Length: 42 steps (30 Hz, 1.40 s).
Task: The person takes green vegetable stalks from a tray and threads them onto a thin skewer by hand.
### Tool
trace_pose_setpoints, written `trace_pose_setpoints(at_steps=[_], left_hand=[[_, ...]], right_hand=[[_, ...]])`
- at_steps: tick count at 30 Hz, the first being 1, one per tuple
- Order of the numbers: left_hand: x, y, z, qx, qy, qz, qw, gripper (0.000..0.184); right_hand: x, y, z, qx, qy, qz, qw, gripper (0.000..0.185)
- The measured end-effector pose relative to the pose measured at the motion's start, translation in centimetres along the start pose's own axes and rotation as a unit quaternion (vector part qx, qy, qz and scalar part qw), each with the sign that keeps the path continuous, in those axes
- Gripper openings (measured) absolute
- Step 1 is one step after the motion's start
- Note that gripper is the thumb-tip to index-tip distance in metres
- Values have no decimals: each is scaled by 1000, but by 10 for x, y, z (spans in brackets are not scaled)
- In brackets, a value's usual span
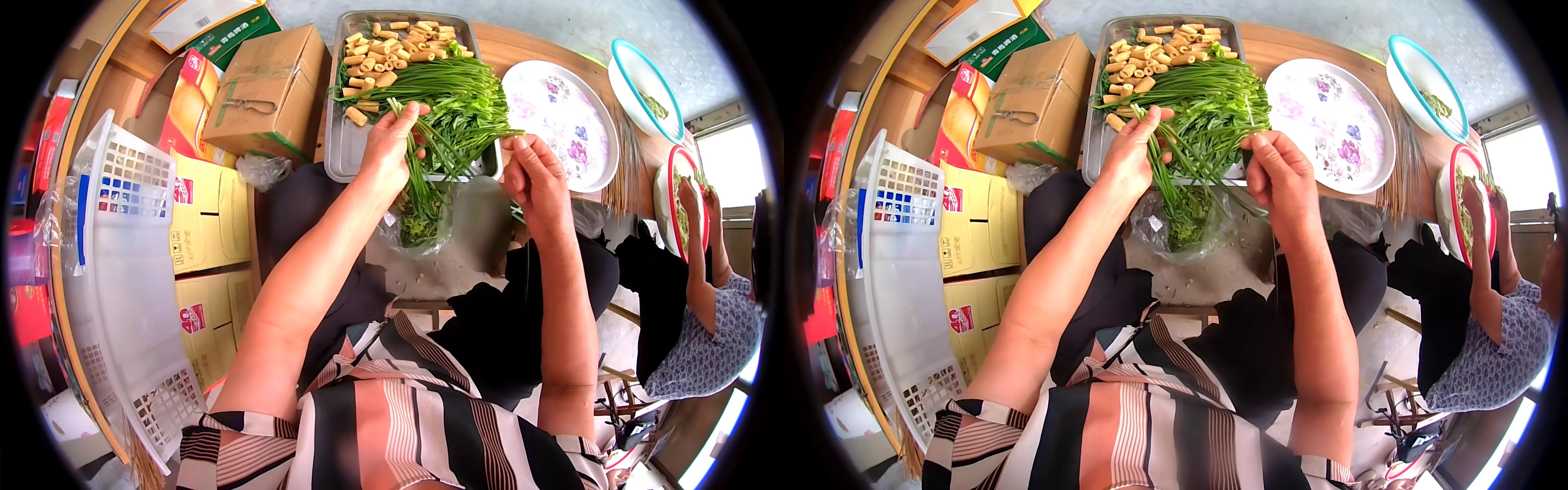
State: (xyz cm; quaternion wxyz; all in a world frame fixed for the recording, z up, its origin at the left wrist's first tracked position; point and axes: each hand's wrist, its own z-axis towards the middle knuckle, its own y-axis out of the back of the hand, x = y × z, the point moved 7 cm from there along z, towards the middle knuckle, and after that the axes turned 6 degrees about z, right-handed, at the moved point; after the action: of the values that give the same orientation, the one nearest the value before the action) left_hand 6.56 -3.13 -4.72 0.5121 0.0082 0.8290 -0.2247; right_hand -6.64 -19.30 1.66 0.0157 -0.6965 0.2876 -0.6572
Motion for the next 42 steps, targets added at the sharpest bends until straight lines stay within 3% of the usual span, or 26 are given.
trace_pose_setpoints(at_steps=[1, 8, 11, 13, 17, 21, 31, 42], left_hand=[[-1, 3, 2, -3, -10, 10, 1000, 32], [-26, 13, 6, 8, -80, -63, 995, 35], [-31, -4, -3, 101, -68, -21, 992, 38], [-26, -16, -8, 152, -29, -9, 988, 38], [-23, -37, -17, 227, -26, -2, 973, 33], [-17, -35, -15, 219, -8, -3, 976, 18], [-21, -34, -15, 189, -36, 14, 981, 16], [-17, -31, -17, 197, 7, 20, 980, 14]], right_hand=[[2, 2, 0, 1, 0, 0, 1000, 17], [42, 32, 2, 0, 111, 135, 985, 19], [47, 28, -3, 10, 118, 103, 988, 18], [36, 14, -8, -18, 65, 14, 998, 18], [8, -14, -15, 30, -2, -101, 994, 17], [-2, -29, -17, 44, -14, -127, 991, 17], [-7, -27, -15, 43, -23, -152, 987, 18], [-11, -33, -15, 63, -35, -163, 984, 17]])
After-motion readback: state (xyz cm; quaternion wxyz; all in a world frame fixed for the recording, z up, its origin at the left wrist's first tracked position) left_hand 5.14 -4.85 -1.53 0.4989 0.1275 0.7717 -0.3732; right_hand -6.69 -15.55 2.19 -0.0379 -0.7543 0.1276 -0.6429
